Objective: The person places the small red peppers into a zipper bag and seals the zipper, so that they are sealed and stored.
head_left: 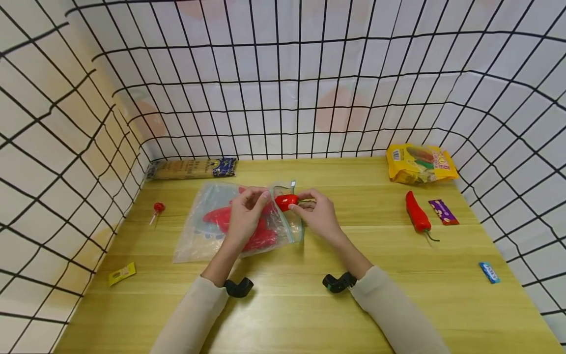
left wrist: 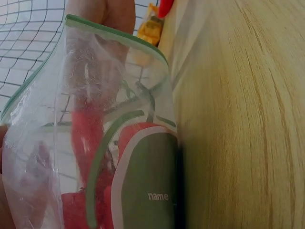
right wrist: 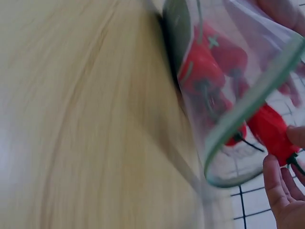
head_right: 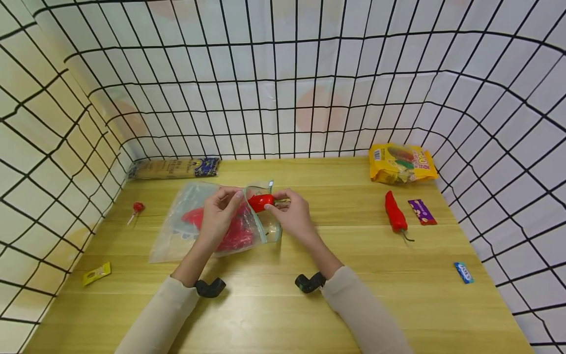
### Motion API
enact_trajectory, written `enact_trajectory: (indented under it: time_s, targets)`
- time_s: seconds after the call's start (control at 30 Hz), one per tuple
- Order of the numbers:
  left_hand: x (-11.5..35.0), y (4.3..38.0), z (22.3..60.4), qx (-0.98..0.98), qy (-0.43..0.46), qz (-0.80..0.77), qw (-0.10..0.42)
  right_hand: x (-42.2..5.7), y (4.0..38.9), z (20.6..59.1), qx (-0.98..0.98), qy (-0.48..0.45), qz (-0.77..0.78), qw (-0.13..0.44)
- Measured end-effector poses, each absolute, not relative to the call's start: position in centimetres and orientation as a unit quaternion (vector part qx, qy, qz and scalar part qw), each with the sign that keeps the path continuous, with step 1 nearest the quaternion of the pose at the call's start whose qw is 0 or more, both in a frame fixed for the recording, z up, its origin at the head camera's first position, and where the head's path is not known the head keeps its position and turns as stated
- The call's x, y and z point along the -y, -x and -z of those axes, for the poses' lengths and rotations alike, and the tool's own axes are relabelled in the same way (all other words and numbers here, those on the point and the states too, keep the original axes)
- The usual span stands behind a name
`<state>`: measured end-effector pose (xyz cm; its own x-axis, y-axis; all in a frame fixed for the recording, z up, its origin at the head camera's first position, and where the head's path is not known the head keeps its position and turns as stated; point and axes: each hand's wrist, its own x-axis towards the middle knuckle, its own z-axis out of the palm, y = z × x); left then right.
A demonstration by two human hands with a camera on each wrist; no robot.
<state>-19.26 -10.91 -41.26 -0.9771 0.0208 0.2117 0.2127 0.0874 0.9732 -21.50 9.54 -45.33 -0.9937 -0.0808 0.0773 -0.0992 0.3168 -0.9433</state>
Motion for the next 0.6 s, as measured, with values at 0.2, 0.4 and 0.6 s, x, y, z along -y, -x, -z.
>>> enact_trajectory:
  time_s: [0.2,0.4,0.6]
  targets:
    - [10.8,19.5,41.4,0.734,0.073,0.673,0.058,-8.1,21.9,45.8,0.797,-0.076,-0.6,-0.002]
    - [10.8,19.6,41.4,0.738,0.063,0.671,0.039,-9.1,21.3,45.8,0.783,-0.087,-0.615,-0.032]
    - [11.1,20.5,43.0,0.736,0.049,0.674,0.035,-11.5,19.7,44.9,0.791,-0.119,-0.599,-0.027]
